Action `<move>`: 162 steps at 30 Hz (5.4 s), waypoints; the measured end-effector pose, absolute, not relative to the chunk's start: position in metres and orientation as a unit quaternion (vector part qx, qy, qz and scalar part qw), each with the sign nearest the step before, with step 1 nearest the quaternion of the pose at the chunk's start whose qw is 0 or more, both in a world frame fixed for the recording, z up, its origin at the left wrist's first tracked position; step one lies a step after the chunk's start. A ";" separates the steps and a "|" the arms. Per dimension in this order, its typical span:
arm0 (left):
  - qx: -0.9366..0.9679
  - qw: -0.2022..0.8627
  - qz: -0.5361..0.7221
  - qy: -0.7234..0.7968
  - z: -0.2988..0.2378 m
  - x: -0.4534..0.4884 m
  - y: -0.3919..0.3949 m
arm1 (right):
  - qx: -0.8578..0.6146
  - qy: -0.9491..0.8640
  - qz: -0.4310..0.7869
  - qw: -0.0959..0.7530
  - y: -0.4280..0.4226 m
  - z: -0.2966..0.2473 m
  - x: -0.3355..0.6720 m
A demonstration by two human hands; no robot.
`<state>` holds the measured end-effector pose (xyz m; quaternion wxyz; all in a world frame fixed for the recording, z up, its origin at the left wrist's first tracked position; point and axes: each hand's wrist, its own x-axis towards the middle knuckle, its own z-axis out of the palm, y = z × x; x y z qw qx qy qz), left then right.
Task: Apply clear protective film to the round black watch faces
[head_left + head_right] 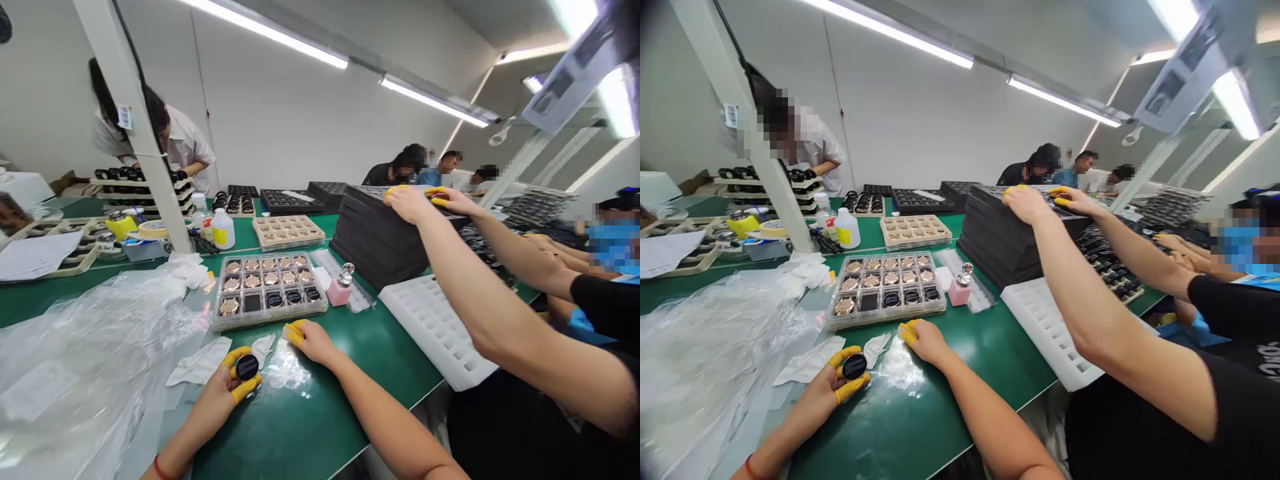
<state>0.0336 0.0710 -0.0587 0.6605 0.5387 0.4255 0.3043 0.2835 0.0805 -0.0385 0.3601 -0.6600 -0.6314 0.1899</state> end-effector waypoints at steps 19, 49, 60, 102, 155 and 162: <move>0.586 0.659 0.309 0.355 -0.054 0.030 0.070 | -0.450 -0.844 0.087 0.279 0.049 -0.051 0.203; 0.563 0.633 0.373 0.379 -0.057 0.029 0.068 | -0.587 -0.697 0.197 0.363 0.126 -0.027 0.193; 0.563 0.635 0.371 0.376 -0.067 0.029 0.069 | -0.570 -0.777 0.046 0.264 0.193 -0.025 0.166; 0.653 0.563 0.319 0.393 -0.049 0.031 0.062 | -0.478 -0.778 0.271 0.306 0.064 -0.032 0.195; 0.543 0.697 0.307 0.352 -0.040 0.028 0.061 | -0.559 -0.784 0.142 0.231 0.095 -0.042 0.215; 0.605 0.613 0.338 0.379 -0.046 0.029 0.064 | -0.372 -0.864 0.148 0.305 0.061 -0.029 0.192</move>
